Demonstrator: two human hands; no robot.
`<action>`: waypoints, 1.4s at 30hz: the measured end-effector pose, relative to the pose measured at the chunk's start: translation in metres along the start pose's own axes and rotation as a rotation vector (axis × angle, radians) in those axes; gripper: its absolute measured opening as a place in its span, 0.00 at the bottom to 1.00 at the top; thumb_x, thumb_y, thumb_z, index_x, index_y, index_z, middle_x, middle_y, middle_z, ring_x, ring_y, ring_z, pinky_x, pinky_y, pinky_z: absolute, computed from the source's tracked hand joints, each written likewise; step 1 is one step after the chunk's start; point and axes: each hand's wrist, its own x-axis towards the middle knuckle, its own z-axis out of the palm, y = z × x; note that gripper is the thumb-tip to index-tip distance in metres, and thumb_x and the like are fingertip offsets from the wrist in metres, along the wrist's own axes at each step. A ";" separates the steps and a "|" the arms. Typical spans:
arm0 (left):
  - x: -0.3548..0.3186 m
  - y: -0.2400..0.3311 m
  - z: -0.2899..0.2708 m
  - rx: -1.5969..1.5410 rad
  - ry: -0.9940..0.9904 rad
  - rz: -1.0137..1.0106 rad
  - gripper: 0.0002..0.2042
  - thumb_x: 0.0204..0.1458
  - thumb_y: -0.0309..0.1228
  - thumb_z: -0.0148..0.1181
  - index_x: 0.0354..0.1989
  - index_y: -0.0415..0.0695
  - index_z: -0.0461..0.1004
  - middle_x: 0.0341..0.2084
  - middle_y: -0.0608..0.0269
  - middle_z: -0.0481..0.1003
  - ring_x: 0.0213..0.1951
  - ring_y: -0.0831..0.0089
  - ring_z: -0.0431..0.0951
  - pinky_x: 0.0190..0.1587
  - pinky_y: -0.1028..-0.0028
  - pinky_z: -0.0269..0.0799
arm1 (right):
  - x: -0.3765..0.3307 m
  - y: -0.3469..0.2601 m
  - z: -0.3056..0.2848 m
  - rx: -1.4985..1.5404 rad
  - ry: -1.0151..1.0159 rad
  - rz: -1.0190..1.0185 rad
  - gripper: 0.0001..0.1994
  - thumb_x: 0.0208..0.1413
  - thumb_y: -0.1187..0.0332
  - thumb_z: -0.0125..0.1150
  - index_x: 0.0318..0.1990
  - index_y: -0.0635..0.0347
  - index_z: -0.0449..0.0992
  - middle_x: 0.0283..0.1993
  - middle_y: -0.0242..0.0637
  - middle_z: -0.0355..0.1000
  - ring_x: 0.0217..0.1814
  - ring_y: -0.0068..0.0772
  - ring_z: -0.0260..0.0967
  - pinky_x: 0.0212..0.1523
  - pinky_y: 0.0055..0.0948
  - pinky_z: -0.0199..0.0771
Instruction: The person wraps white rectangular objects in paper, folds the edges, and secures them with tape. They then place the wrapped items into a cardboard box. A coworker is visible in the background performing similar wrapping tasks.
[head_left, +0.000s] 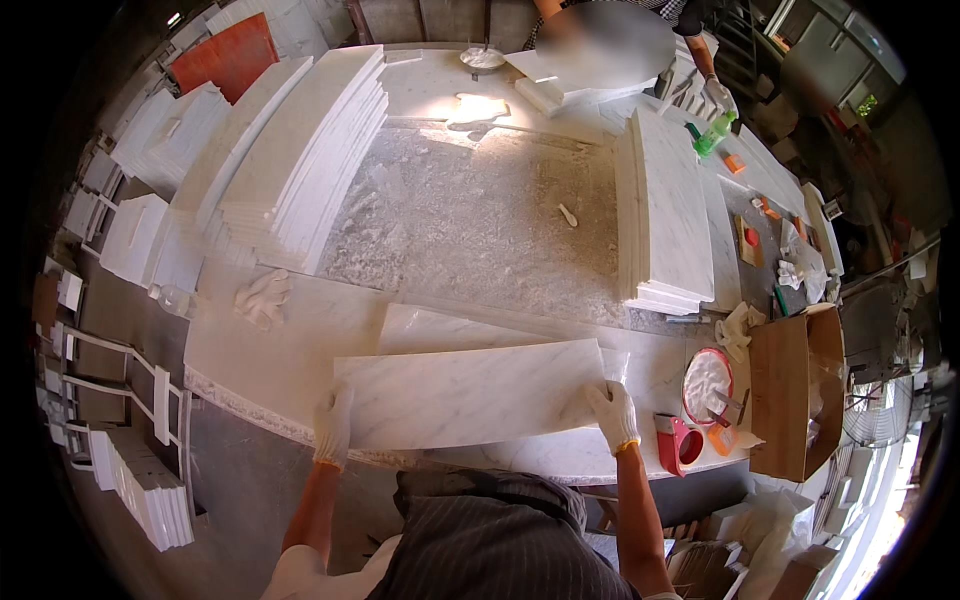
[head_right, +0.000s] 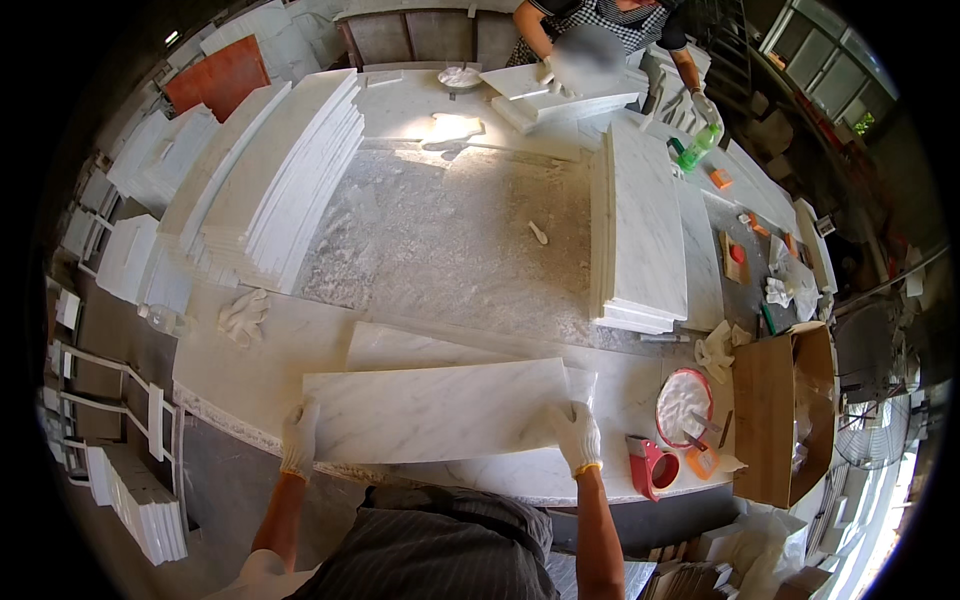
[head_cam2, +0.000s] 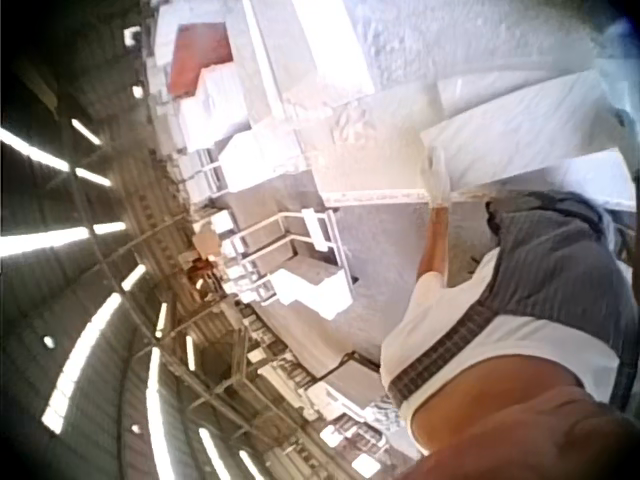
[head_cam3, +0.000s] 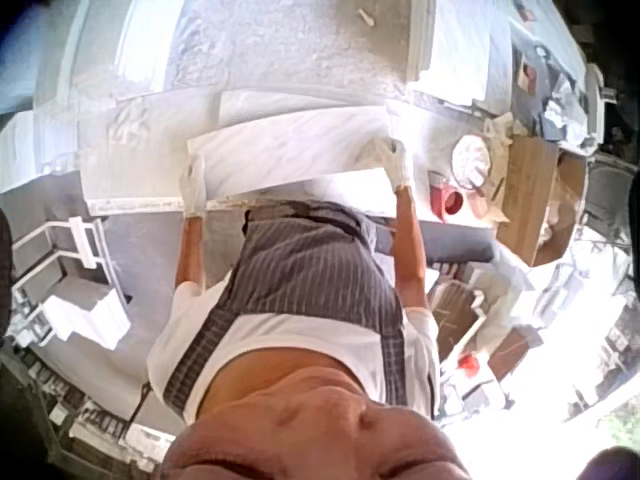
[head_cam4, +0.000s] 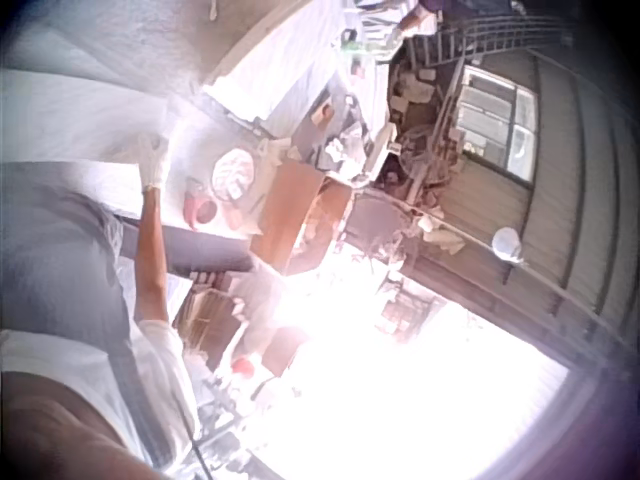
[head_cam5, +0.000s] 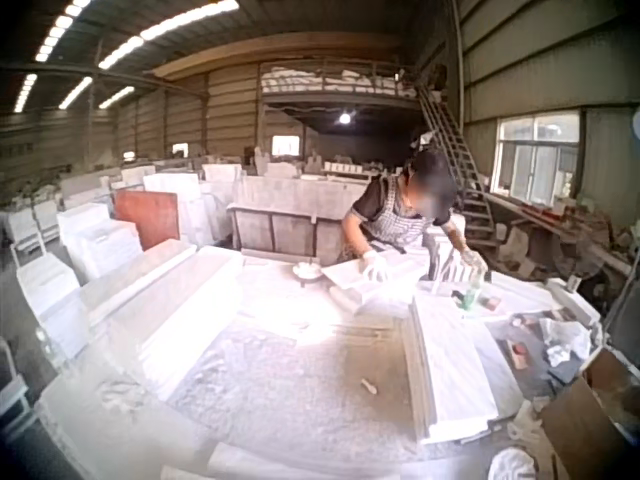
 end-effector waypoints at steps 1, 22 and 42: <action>-0.007 0.002 -0.004 0.002 0.016 -0.011 0.17 0.61 0.39 0.55 0.42 0.33 0.77 0.32 0.67 0.74 0.37 0.80 0.70 0.37 0.75 0.69 | -0.009 0.005 0.003 0.024 -0.013 -0.017 0.25 0.55 0.52 0.63 0.47 0.69 0.75 0.39 0.48 0.75 0.42 0.42 0.72 0.43 0.36 0.71; 0.007 0.041 0.041 -0.028 -0.117 0.059 0.16 0.60 0.41 0.56 0.28 0.40 0.71 0.26 0.77 0.65 0.32 0.84 0.62 0.33 0.77 0.61 | -0.060 0.035 -0.017 0.197 0.201 0.083 0.21 0.51 0.61 0.67 0.47 0.69 0.75 0.36 0.38 0.72 0.37 0.30 0.67 0.41 0.32 0.70; 0.023 0.027 0.065 -0.015 -0.123 0.016 0.14 0.59 0.37 0.58 0.27 0.40 0.69 0.24 0.77 0.62 0.30 0.85 0.60 0.32 0.78 0.59 | -0.048 0.026 -0.031 0.070 0.241 -0.007 0.12 0.60 0.66 0.57 0.44 0.67 0.74 0.30 0.38 0.70 0.32 0.31 0.66 0.37 0.32 0.70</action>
